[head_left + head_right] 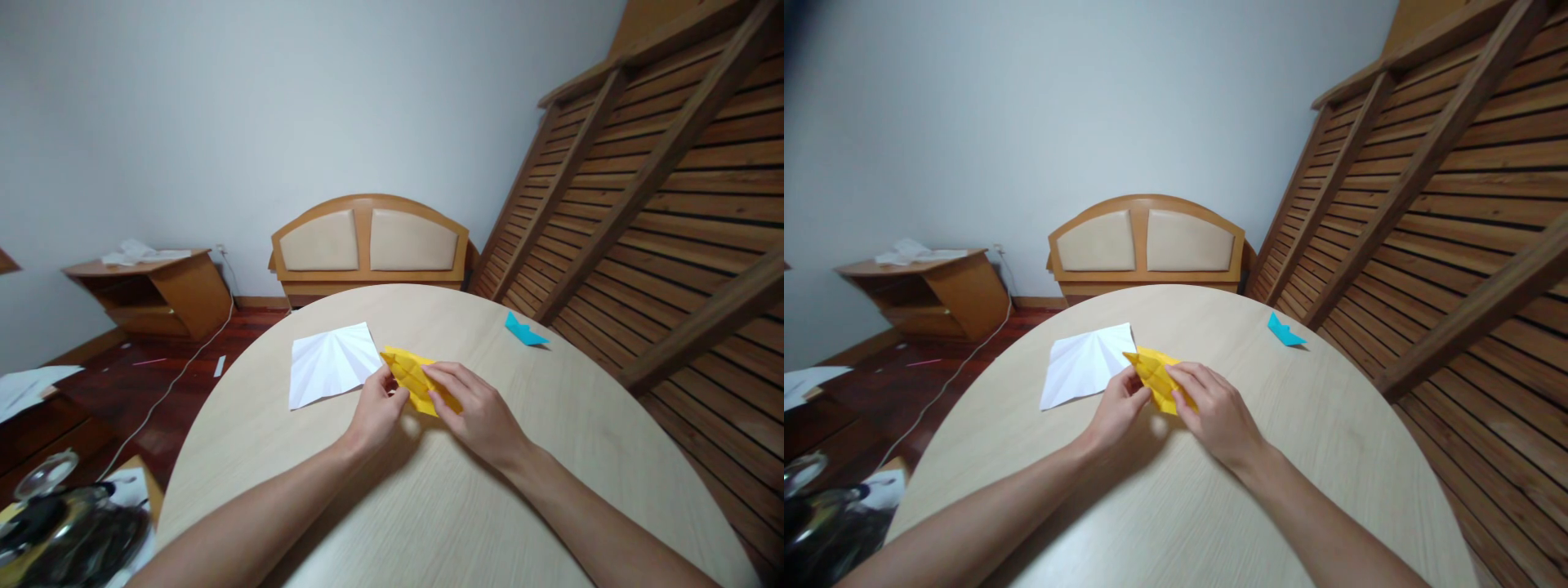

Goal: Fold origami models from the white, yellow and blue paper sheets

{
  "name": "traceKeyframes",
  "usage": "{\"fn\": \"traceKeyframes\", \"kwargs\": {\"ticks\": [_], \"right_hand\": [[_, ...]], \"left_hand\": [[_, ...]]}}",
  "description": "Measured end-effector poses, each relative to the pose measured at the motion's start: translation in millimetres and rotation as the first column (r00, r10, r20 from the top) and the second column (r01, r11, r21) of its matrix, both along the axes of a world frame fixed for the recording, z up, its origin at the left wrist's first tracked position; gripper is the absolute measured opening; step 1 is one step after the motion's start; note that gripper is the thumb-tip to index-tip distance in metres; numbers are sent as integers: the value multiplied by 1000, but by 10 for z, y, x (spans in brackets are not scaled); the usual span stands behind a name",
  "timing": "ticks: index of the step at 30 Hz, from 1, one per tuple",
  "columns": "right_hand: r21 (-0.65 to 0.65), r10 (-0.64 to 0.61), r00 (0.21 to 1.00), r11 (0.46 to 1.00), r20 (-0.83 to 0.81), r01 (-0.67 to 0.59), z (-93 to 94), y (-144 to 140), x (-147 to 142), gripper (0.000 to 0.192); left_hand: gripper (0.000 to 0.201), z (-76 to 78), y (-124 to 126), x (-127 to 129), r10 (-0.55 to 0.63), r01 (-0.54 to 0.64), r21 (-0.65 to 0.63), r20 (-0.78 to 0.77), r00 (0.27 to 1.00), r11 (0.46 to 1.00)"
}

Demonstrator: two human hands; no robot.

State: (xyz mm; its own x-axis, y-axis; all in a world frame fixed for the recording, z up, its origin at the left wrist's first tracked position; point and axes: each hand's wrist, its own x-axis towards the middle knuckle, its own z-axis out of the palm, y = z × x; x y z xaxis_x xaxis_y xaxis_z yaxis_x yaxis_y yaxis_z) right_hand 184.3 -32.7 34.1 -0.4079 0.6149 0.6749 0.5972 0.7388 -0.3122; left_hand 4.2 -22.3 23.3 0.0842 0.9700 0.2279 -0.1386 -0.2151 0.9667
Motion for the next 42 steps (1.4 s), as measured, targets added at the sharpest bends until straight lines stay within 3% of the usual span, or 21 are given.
{"fn": "traceKeyframes", "kwargs": {"ticks": [11, 17, 24, 32, 37, 42], "right_hand": [[-101, 15, 983, 994, -183, -34, 14, 67, 99, 32], [-126, -39, 981, 992, -188, 16, 55, 45, 42, 19], [-113, -105, 981, 990, -166, 87, 49, 53, 76, 11], [-207, -52, 967, 978, -250, -1, -5, 40, 73, 15], [-81, -6, 945, 996, -327, -22, -25, 40, 80, 17], [83, -82, 958, 991, -276, 109, -5, 57, 127, 18]], "left_hand": [[34, -14, 15, 6, -75, 80, -38, 121, 990, 996], [21, 23, -4, -12, -66, 65, 23, 36, 997, 998], [14, 12, -54, -33, -133, 144, 117, -97, 986, 983], [36, -2, -36, -53, -135, 134, -16, -56, 989, 991], [43, 19, -22, -105, -91, 87, -54, -61, 994, 995], [58, 59, -162, -48, -169, 172, 13, -146, 975, 985]]}}
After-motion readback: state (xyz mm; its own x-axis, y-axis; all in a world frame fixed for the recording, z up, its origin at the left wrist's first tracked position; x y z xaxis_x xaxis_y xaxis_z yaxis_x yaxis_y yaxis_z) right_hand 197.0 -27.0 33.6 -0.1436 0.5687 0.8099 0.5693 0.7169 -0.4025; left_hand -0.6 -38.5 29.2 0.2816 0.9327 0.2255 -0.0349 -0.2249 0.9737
